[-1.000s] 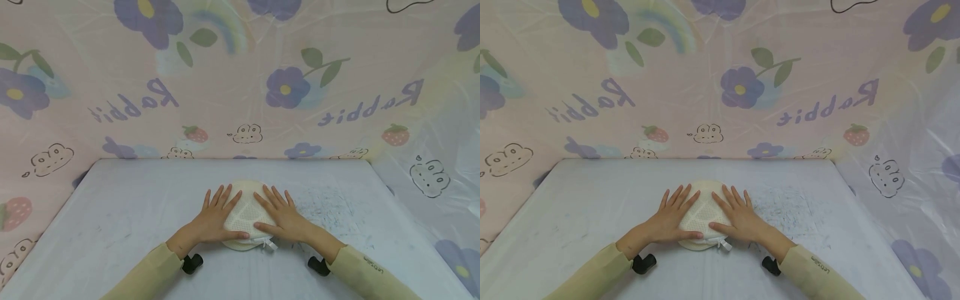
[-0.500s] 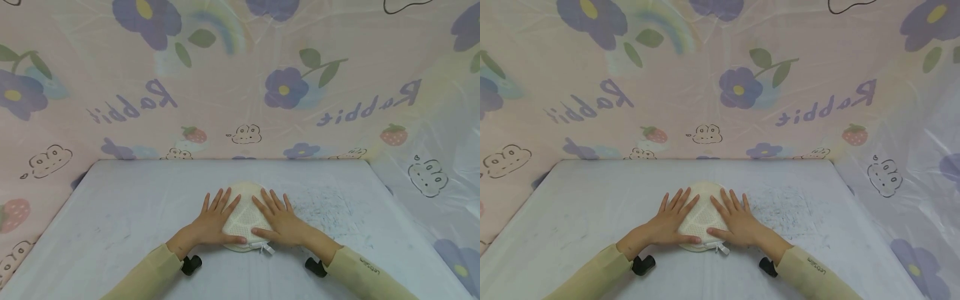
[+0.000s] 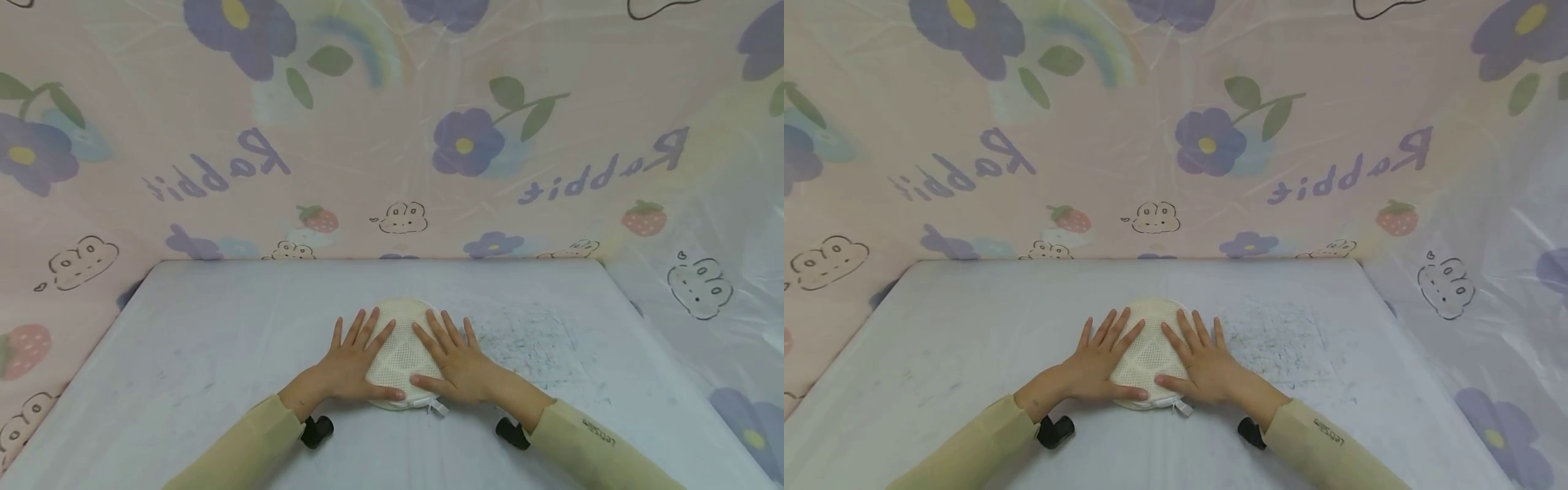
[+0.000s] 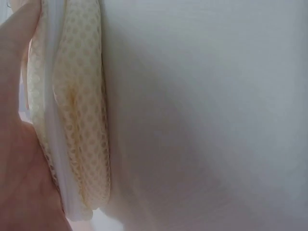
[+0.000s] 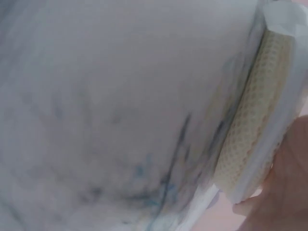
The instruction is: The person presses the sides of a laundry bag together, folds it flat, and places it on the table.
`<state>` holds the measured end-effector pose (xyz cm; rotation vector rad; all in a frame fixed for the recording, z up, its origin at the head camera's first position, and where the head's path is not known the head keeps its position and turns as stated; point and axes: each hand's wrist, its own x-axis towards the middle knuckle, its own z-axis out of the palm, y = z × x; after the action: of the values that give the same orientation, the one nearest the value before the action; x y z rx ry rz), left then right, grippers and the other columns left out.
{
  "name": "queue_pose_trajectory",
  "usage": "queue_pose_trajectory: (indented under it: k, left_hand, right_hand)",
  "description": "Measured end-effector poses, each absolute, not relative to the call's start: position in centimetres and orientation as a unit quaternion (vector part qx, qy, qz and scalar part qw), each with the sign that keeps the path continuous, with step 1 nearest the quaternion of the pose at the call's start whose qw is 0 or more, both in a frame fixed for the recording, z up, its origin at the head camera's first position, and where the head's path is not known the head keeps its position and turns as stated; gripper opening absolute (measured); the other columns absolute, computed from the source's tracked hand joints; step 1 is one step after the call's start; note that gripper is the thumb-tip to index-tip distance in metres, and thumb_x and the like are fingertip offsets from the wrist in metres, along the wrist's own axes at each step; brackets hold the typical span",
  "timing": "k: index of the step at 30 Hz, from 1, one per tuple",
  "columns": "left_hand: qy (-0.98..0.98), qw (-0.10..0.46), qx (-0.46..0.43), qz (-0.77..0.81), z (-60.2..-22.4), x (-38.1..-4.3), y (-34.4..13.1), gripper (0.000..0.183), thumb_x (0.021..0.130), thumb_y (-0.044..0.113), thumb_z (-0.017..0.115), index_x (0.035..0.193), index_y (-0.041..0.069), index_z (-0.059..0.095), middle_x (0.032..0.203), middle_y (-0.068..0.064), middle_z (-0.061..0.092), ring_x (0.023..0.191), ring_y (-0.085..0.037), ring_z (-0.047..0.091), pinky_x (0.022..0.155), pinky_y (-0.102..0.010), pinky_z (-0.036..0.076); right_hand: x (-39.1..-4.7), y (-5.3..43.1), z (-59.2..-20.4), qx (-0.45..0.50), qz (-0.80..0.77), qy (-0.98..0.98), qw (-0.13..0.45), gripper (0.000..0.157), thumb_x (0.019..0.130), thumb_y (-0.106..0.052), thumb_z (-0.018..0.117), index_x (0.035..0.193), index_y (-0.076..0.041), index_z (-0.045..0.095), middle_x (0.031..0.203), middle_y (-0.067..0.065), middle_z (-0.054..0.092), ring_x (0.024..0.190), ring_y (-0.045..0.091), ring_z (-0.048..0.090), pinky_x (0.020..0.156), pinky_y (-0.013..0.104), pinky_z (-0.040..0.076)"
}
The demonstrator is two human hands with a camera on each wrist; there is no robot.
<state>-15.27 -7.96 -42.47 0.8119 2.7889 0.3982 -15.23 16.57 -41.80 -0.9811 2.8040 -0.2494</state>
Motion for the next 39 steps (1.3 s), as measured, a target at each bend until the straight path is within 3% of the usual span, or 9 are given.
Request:
queue_pose_trajectory:
  k: [9, 19, 25, 39]
  left_hand:
    - [0.950, 0.087, 0.277, 0.115, -42.1, -16.4, -7.8, 0.112, 0.074, 0.080, 0.054, 0.156, 0.022, 0.006, 0.161, -0.014, -0.005, 0.148, -0.039, -0.003, 0.111, -0.065, -0.009]
    - [0.958, 0.083, 0.256, 0.096, -40.6, -16.7, -8.1, 0.112, 0.073, 0.084, 0.048, 0.156, 0.023, 0.005, 0.162, -0.011, -0.004, 0.148, -0.034, -0.008, 0.112, -0.062, -0.013]
    - [0.959, 0.071, 0.254, 0.100, -40.0, -16.7, -8.4, 0.111, 0.075, 0.083, 0.048, 0.156, 0.021, 0.006, 0.161, -0.011, -0.006, 0.147, -0.034, -0.010, 0.112, -0.062, -0.012]
    - [0.958, 0.051, 0.255, 0.117, -39.8, -16.8, -9.0, 0.108, 0.076, 0.080, 0.051, 0.156, 0.018, 0.011, 0.161, -0.015, -0.002, 0.147, -0.037, -0.007, 0.112, -0.064, -0.010]
  right_hand:
    - [-16.4, 16.9, -41.7, -0.309, -0.112, 0.940, 0.095, 0.081, 0.095, -0.062, 0.039, 0.156, -0.020, 0.004, 0.161, 0.014, -0.007, 0.146, 0.042, -0.006, 0.110, 0.069, -0.004]
    - [-17.2, 16.8, -40.8, -0.321, -0.127, 0.937, 0.051, 0.079, 0.095, -0.059, 0.043, 0.156, -0.019, 0.012, 0.161, 0.017, 0.000, 0.147, 0.040, -0.002, 0.112, 0.067, -0.001]
    - [-17.4, 16.6, -40.3, -0.321, -0.128, 0.938, 0.026, 0.079, 0.095, -0.059, 0.043, 0.155, -0.020, 0.012, 0.161, 0.015, -0.001, 0.147, 0.037, -0.003, 0.112, 0.066, 0.000]
    - [-17.6, 17.0, -40.1, -0.310, -0.128, 0.941, 0.035, 0.079, 0.095, -0.058, 0.044, 0.155, -0.019, 0.011, 0.161, 0.013, -0.001, 0.147, 0.038, -0.003, 0.113, 0.065, -0.001]
